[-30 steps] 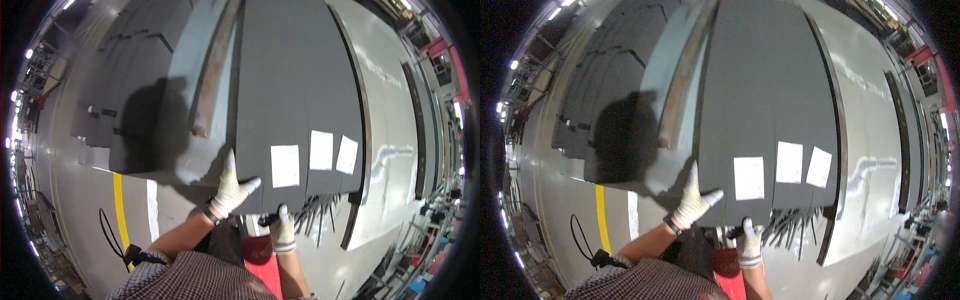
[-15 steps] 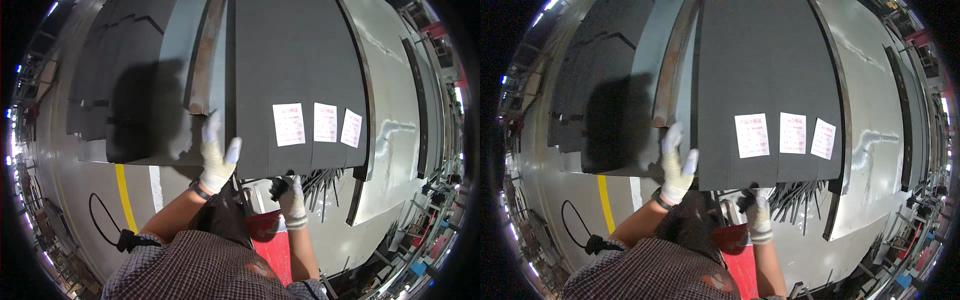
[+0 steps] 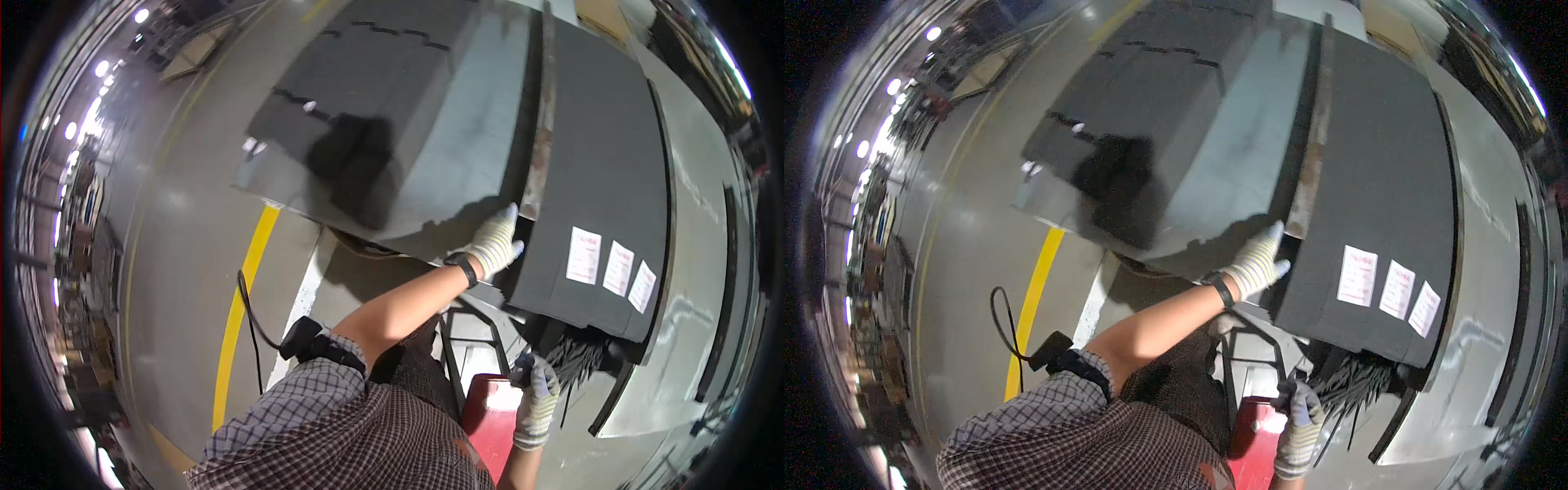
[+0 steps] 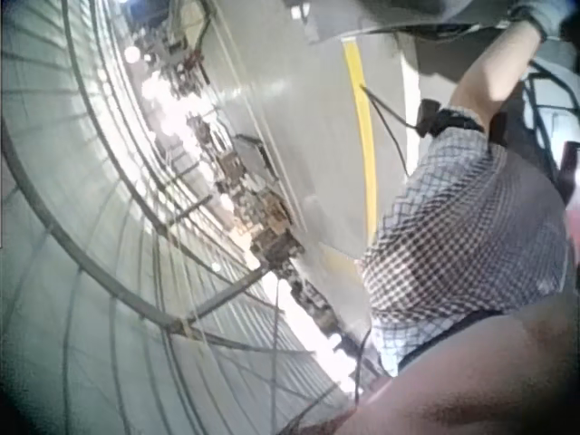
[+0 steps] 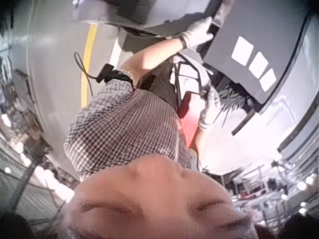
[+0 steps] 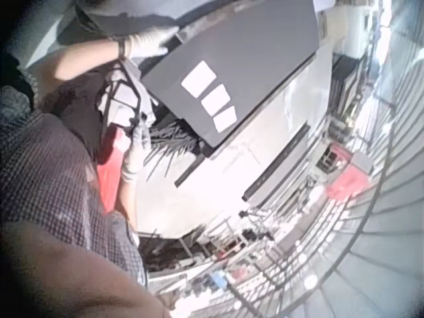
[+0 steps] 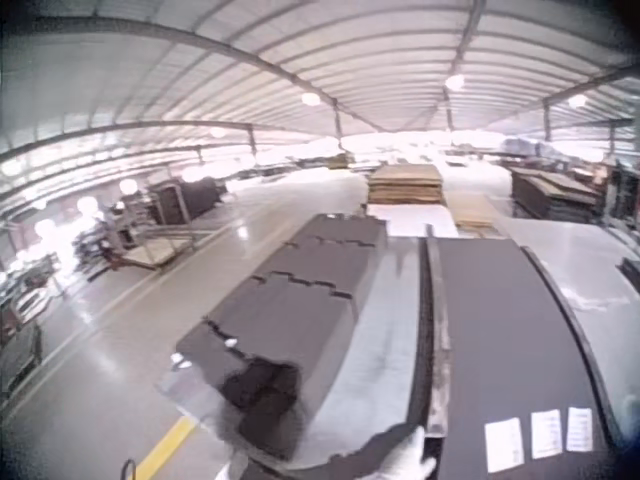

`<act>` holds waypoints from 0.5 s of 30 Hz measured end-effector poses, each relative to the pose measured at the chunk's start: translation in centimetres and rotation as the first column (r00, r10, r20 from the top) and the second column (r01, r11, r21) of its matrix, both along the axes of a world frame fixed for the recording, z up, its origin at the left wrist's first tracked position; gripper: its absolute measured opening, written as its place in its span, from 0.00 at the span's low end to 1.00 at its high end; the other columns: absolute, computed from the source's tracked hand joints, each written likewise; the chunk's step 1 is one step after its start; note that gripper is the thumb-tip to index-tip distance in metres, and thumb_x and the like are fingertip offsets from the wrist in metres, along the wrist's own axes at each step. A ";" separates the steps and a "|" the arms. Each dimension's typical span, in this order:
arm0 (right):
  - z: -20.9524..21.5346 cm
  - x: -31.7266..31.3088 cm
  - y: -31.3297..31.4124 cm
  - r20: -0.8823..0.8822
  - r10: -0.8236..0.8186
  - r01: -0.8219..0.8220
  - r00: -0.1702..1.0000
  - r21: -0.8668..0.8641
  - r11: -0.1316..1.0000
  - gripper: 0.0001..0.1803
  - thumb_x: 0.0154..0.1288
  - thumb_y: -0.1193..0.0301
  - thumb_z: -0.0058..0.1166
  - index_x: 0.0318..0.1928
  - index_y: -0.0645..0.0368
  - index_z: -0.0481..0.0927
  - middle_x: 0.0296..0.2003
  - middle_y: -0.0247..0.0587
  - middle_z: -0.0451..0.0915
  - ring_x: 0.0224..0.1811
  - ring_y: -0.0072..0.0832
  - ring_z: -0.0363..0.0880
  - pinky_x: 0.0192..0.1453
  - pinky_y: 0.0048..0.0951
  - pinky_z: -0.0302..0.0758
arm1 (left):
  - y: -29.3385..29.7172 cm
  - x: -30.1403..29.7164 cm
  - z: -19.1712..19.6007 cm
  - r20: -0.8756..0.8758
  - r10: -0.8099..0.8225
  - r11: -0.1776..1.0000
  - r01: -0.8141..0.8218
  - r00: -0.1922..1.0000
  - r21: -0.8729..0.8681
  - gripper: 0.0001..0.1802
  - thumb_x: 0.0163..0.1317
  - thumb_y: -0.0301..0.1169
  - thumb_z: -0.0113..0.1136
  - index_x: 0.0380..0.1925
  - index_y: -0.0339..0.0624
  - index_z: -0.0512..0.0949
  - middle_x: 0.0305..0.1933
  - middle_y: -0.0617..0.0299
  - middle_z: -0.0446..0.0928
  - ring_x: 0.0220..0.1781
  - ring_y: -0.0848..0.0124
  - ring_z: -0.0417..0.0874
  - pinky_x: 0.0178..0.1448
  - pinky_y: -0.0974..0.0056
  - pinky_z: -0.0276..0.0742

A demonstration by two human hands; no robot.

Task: Applying product labels and adhesive tape to large dark gray foam components in a factory setting.

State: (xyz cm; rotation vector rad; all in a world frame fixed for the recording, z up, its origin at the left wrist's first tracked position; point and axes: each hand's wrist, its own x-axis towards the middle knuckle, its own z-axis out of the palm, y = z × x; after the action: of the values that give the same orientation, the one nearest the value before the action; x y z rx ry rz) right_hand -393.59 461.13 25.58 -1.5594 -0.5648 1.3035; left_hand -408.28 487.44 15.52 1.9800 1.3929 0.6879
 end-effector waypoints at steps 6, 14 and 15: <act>2.6 -8.0 6.2 0.151 0.290 -0.320 0.945 0.237 0.918 0.11 0.71 0.67 0.53 0.48 0.60 0.81 0.37 0.34 0.83 0.32 0.19 0.77 0.39 0.22 0.72 | -5.5 -13.8 9.1 -0.004 -0.093 0.978 0.092 0.996 0.189 0.33 0.61 0.38 0.62 0.64 0.38 0.66 0.59 0.41 0.73 0.61 0.48 0.74 0.67 0.51 0.69; 0.7 -20.1 18.2 0.602 0.342 -0.552 0.721 0.203 0.808 0.57 0.45 0.51 0.76 0.68 0.68 0.59 0.55 0.53 0.71 0.57 0.41 0.71 0.65 0.38 0.67 | 8.1 -45.4 11.0 0.037 0.731 0.504 -0.576 0.681 0.644 0.31 0.56 0.38 0.65 0.57 0.36 0.70 0.52 0.42 0.76 0.53 0.44 0.77 0.57 0.51 0.76; 1.1 -22.9 19.7 0.754 0.346 -0.642 0.558 0.128 0.756 0.66 0.39 0.46 0.78 0.71 0.68 0.54 0.57 0.59 0.70 0.60 0.47 0.71 0.66 0.42 0.67 | 10.1 -49.9 9.0 0.038 0.749 0.489 -0.591 0.662 0.642 0.31 0.56 0.38 0.65 0.57 0.36 0.70 0.52 0.42 0.76 0.53 0.44 0.77 0.57 0.51 0.76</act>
State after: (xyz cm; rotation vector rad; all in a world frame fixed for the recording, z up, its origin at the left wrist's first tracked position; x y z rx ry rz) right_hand -416.45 480.85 26.66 -1.5521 -1.7833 0.8409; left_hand -458.17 497.57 24.51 1.9511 2.4211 1.4470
